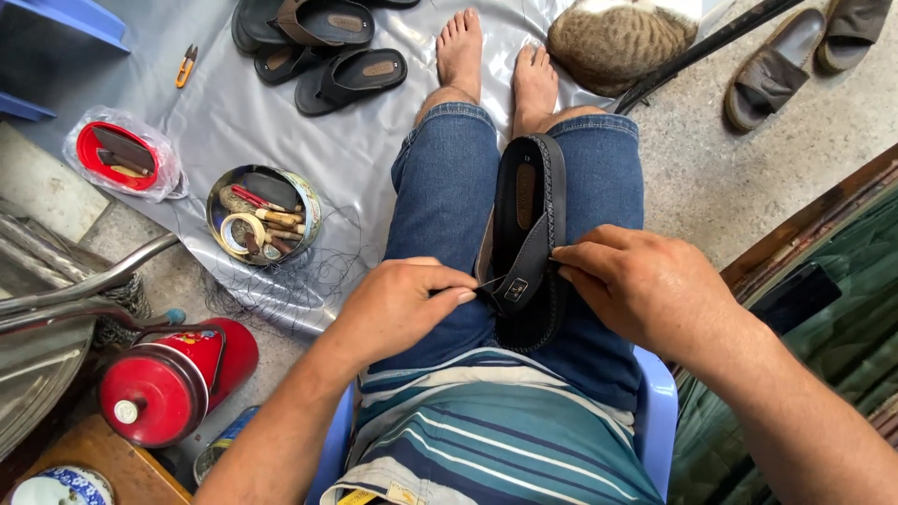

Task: The person sews a black slipper using a needle and thread, pulling the thread through the sole and upper repeatedly. The person holds the slipper on their lap and occasionally turns it to continue stitching along the edge.

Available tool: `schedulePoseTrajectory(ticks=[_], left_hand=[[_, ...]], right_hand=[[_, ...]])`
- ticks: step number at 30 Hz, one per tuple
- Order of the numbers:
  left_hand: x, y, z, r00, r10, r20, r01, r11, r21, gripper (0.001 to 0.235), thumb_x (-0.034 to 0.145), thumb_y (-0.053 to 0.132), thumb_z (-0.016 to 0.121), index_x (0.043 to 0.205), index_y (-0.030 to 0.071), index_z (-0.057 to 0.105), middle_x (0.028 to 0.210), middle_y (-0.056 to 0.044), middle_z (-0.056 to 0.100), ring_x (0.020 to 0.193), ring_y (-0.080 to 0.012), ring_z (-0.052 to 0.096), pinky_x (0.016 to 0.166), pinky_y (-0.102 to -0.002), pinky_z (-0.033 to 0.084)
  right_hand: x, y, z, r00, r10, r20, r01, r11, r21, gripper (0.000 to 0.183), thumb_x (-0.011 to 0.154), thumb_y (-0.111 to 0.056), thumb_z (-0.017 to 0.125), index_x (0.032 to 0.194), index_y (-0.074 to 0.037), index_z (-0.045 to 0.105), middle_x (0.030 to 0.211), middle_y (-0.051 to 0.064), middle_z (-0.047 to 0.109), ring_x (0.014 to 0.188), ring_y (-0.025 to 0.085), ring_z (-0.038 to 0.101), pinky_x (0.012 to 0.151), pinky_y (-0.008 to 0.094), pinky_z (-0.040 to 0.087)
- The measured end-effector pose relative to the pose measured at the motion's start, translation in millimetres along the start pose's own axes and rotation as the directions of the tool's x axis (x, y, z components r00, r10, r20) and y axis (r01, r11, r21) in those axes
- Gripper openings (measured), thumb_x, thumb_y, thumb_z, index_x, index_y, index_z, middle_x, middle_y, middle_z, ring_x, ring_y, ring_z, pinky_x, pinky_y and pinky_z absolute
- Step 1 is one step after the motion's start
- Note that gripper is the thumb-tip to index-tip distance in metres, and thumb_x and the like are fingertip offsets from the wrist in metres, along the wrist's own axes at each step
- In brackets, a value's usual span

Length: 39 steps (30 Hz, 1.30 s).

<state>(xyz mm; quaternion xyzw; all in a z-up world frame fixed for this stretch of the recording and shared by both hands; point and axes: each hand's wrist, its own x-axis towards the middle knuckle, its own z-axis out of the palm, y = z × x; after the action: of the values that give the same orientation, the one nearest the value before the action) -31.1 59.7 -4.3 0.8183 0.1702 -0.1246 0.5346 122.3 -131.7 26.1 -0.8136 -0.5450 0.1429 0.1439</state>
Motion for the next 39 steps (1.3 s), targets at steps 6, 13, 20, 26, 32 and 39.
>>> schedulePoseTrajectory(ticks=[6, 13, 20, 26, 32, 39], left_hand=[[2, -9, 7, 0.999, 0.023, 0.028, 0.004, 0.704, -0.71, 0.016, 0.079, 0.017, 0.061, 0.085, 0.002, 0.063, 0.121, -0.018, 0.056, 0.073, -0.0193, 0.065, 0.042, -0.016, 0.051], [27, -12, 53, 0.995, -0.066, -0.072, -0.025, 0.535, -0.845, 0.018, 0.083, 0.011, 0.062, 0.097, -0.001, 0.062, 0.087, -0.014, 0.064, 0.054, -0.0146, 0.064, 0.032, -0.014, 0.046], [34, -1, 38, 0.981, 0.013, -0.193, -0.06, 0.969, -0.24, 0.028, 0.079, 0.01, 0.061, 0.104, 0.013, 0.05, 0.084, -0.008, 0.069, 0.058, -0.0182, 0.064, 0.048, -0.024, 0.05], [30, 23, 24, 0.982, 0.188, -0.026, -0.189, 0.979, -0.078, 0.04, 0.078, 0.003, 0.054, 0.116, 0.015, 0.046, 0.085, -0.013, 0.066, 0.076, -0.0344, 0.065, 0.064, -0.042, 0.053], [22, 23, 22, 0.985, 0.17, -0.04, -0.169, 0.985, 0.033, 0.044, 0.085, 0.007, 0.041, 0.123, 0.026, 0.048, 0.104, -0.005, 0.057, 0.091, -0.0223, 0.059, 0.08, -0.032, 0.045], [20, 43, 36, 0.949, 0.259, -0.177, -0.216, 0.949, 0.232, 0.052, 0.073, 0.042, 0.068, 0.121, 0.026, 0.052, 0.113, -0.001, 0.048, 0.102, -0.0194, 0.058, 0.066, -0.044, 0.054]], right_hand=[[0, -1, 0, 0.999, 0.043, 0.003, -0.043, 0.994, 0.102, 0.012, 0.074, -0.014, 0.064, 0.085, -0.015, 0.068, 0.081, 0.001, 0.066, 0.073, 0.022, 0.066, 0.055, 0.033, 0.053], [-7, -2, 8, 0.994, 0.103, -0.042, -0.095, 0.984, 0.151, 0.012, 0.075, -0.017, 0.065, 0.086, -0.017, 0.069, 0.082, -0.001, 0.066, 0.074, 0.021, 0.066, 0.057, 0.032, 0.053], [-15, -1, 20, 0.982, 0.177, -0.07, -0.165, 0.974, 0.156, 0.017, 0.076, -0.02, 0.066, 0.093, -0.019, 0.068, 0.086, -0.003, 0.066, 0.079, 0.02, 0.066, 0.061, 0.032, 0.053], [-20, 1, 25, 0.983, 0.179, -0.047, -0.173, 0.978, 0.113, 0.022, 0.078, -0.022, 0.062, 0.1, -0.023, 0.066, 0.088, -0.003, 0.063, 0.078, 0.022, 0.064, 0.06, 0.034, 0.052], [-28, 20, -28, 0.85, 0.354, 0.391, -0.337, 0.935, -0.113, 0.05, 0.082, -0.033, 0.047, 0.131, -0.042, 0.043, 0.082, -0.004, 0.05, 0.059, 0.014, 0.053, 0.046, 0.031, 0.049], [-32, 21, -30, 0.956, 0.191, 0.224, -0.216, 0.972, 0.095, 0.047, 0.084, -0.023, 0.049, 0.131, -0.031, 0.048, 0.074, 0.0, 0.049, 0.053, 0.017, 0.05, 0.045, 0.034, 0.045]])
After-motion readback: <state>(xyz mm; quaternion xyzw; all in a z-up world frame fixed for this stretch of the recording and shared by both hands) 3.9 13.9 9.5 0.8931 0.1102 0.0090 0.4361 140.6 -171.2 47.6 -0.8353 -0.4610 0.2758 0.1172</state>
